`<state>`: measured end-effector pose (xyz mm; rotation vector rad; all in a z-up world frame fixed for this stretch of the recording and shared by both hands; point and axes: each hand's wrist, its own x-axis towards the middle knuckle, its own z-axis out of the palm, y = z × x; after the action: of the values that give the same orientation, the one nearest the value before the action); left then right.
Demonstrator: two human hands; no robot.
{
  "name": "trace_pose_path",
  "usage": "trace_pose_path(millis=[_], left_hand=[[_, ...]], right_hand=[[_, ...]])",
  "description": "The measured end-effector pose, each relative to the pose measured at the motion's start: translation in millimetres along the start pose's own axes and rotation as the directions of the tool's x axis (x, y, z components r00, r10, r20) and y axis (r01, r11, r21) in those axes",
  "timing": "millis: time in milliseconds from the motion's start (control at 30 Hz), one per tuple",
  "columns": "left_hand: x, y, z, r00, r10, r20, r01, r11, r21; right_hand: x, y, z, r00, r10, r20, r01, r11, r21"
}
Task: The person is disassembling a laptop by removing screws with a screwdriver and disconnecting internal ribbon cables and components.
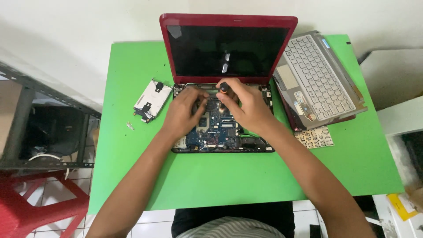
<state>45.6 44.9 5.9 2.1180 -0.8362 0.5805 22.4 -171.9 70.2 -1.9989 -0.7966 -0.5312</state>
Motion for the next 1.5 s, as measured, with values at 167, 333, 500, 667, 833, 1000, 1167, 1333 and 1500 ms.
trace_pose_path(millis=[167,333,500,667,833,1000,1167,1333,1500], left_hand=[[-0.8,1.5,2.7,0.998,-0.027,0.048,0.023,0.996,0.086],[-0.6,3.9,2.8,0.997,-0.017,0.073,0.007,0.991,0.134],[1.8,8.2,0.6,0.996,-0.020,0.089,0.006,0.988,0.151],[2.0,8.0,-0.4,0.994,-0.039,0.103,0.027,0.992,0.122],[0.1,4.3,2.0,0.994,-0.024,0.106,0.010,0.990,0.138],[1.6,6.6,-0.3,0.992,-0.044,0.117,0.031,0.994,0.108],[1.7,7.4,-0.3,0.993,-0.030,0.111,0.017,0.993,0.117],[3.4,9.5,-1.9,0.994,-0.022,0.111,0.005,0.988,0.155],[13.2,10.4,-4.0,0.983,0.028,0.181,-0.052,0.991,0.126]], right_hand=[[-9.0,1.5,0.5,0.997,0.007,-0.077,-0.007,1.000,0.009],[-13.5,2.3,0.1,0.994,0.005,-0.110,-0.001,0.999,0.041],[-19.4,6.5,4.7,0.994,-0.011,-0.113,0.011,1.000,0.004],[-18.8,4.9,3.2,0.995,-0.015,-0.096,0.016,1.000,0.012],[-18.7,5.7,4.1,0.996,-0.031,-0.089,0.031,1.000,-0.004],[-19.2,6.9,5.5,0.995,-0.030,-0.099,0.030,1.000,0.002],[-20.7,8.9,6.1,0.993,-0.024,-0.119,0.026,1.000,0.017],[-22.4,11.6,6.3,0.992,-0.016,-0.127,0.017,1.000,0.007],[-21.6,9.7,3.8,0.992,-0.017,-0.122,0.019,1.000,0.016]])
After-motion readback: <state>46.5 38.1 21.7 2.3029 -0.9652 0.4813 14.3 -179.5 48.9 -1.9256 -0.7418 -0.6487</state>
